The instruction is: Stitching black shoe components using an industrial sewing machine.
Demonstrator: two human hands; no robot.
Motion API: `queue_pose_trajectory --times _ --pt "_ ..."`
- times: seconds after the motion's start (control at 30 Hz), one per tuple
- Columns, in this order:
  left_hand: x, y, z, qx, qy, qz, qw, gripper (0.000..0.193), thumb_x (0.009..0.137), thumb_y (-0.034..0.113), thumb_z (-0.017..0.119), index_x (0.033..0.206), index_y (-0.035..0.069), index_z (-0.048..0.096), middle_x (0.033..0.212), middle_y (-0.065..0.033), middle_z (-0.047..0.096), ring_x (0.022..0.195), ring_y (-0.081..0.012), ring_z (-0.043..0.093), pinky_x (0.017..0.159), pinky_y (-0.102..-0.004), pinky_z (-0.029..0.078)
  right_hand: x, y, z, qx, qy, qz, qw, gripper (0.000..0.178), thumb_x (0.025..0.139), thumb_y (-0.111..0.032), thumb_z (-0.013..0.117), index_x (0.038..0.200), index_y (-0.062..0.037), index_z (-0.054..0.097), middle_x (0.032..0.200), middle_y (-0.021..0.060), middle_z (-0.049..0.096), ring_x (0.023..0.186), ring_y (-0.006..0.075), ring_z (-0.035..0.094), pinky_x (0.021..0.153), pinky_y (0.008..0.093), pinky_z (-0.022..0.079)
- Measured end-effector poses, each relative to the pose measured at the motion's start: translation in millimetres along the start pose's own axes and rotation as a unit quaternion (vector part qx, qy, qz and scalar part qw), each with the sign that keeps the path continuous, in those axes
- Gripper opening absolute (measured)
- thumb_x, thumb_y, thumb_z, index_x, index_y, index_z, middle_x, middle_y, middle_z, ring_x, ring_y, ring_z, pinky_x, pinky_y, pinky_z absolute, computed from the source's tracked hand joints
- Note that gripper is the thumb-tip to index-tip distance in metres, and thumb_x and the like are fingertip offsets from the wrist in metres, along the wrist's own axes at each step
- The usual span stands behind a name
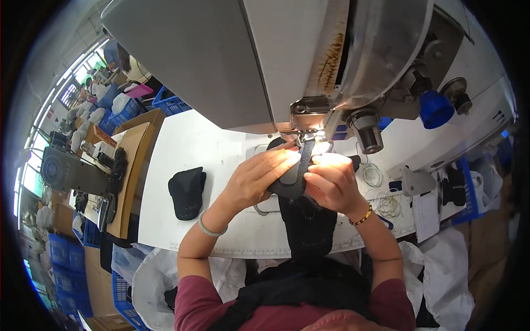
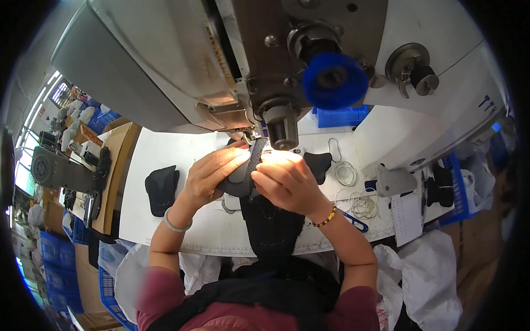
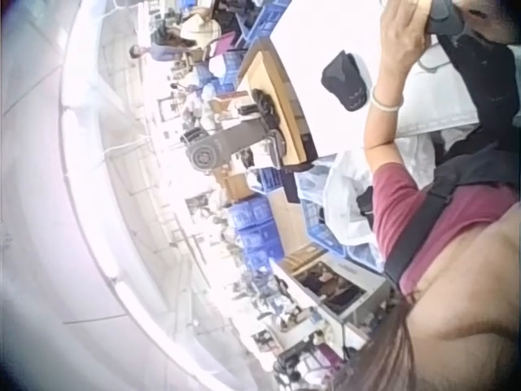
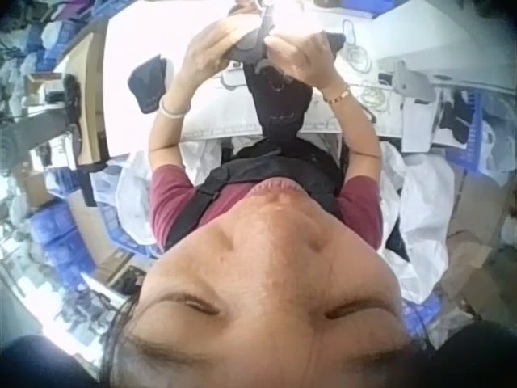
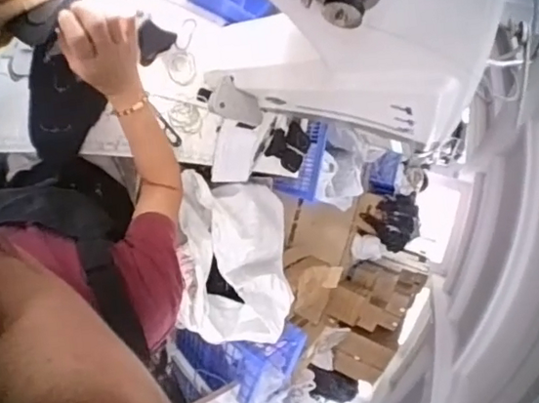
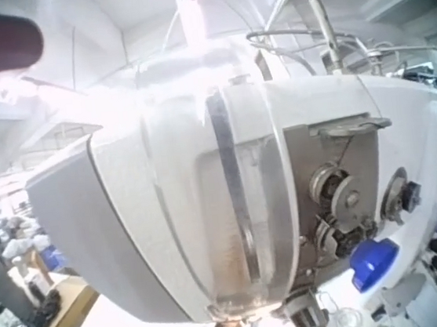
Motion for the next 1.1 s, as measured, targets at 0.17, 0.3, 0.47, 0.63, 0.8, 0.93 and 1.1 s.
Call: queue_pose_trajectory --times 0.17,0.3,0.47,0.63,0.8,0.93,1.1 --pt "3.8 19.2 3.2 0.063 0.027 -0.043 0.997 0.047 0.061 -0.006 0.063 0.108 -0.005 0.059 0.11 -0.0177 0.06 0.103 -0.0346 0.06 0.086 -0.0382 0.052 2.4 -1.9 -4.0 0.032 -0.026 -0.001 0.999 0.042 0.068 -0.004 0.071 0.107 -0.0093 0.056 0.108 0.0033 0.055 0.101 0.0218 0.057 0.083 0.0345 0.045" --pt "6.6 25.7 12.6 0.087 0.047 -0.081 0.992 0.052 0.058 -0.009 0.062 0.11 -0.005 0.057 0.111 -0.018 0.057 0.104 -0.0353 0.059 0.087 -0.0385 0.051 7.7 4.4 -11.4 0.051 -0.015 0.003 0.999 0.038 0.068 -0.001 0.07 0.104 -0.0068 0.058 0.106 0.0052 0.059 0.093 0.0224 0.06 0.078 0.0333 0.045" --pt "7.4 21.8 15.3 0.103 0.075 -0.071 0.989 0.052 0.057 -0.01 0.062 0.109 -0.006 0.059 0.107 -0.0181 0.059 0.101 -0.0357 0.06 0.087 -0.0391 0.051 8.3 11.6 -15.0 0.056 -0.029 0.009 0.998 0.031 0.071 0.001 0.067 0.101 -0.0057 0.06 0.104 0.0051 0.062 0.083 0.0179 0.061 0.072 0.0295 0.044" --pt "5.1 14.1 19.6 0.103 0.086 -0.027 0.991 0.051 0.062 -0.012 0.056 0.113 -0.007 0.057 0.109 -0.0179 0.056 0.108 -0.0348 0.058 0.087 -0.0388 0.051 10.3 14.7 -13.7 0.041 -0.034 0.016 0.998 0.024 0.075 -0.001 0.065 0.098 -0.0064 0.064 0.103 0.0008 0.063 0.076 0.0113 0.058 0.069 0.0273 0.041" --pt "-0.2 -0.9 23.7 0.102 0.116 0.01 0.988 0.042 0.069 -0.009 0.057 0.112 -0.005 0.058 0.109 -0.0172 0.058 0.105 -0.0346 0.06 0.085 -0.0384 0.052 9.9 16.1 -12.1 0.032 -0.077 0.029 0.996 0.025 0.073 0.0 0.068 0.097 -0.0048 0.062 0.101 0.0054 0.065 0.092 0.0232 0.061 0.081 0.0354 0.046" --pt "-1.4 -11.5 23.5 0.081 0.162 0.053 0.982 0.037 0.071 -0.007 0.059 0.108 -0.004 0.059 0.105 -0.0165 0.061 0.1 -0.0334 0.062 0.08 -0.0382 0.054 9.4 18.1 -9.1 0.021 -0.096 0.049 0.994 0.024 0.074 0.0 0.066 0.097 -0.0051 0.063 0.103 0.0056 0.065 0.092 0.0213 0.061 0.082 0.0343 0.043" --pt "-4.7 -21.5 25.5 0.066 0.175 0.054 0.981 0.034 0.072 -0.007 0.059 0.106 -0.002 0.061 0.101 -0.0157 0.063 0.096 -0.031 0.064 0.078 -0.0361 0.054 18.4 17.2 -7.3 0.015 -0.056 0.069 0.996 0.026 0.076 -0.002 0.065 0.101 -0.0101 0.065 0.086 -0.0023 0.061 0.071 0.0146 0.053 0.072 0.0293 0.042"
Point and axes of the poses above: each hand's wrist, its own x-axis towards the middle knuckle, its own z-axis out of the palm, y = z × x, the point moved 4 cm from there along x, towards the middle knuckle
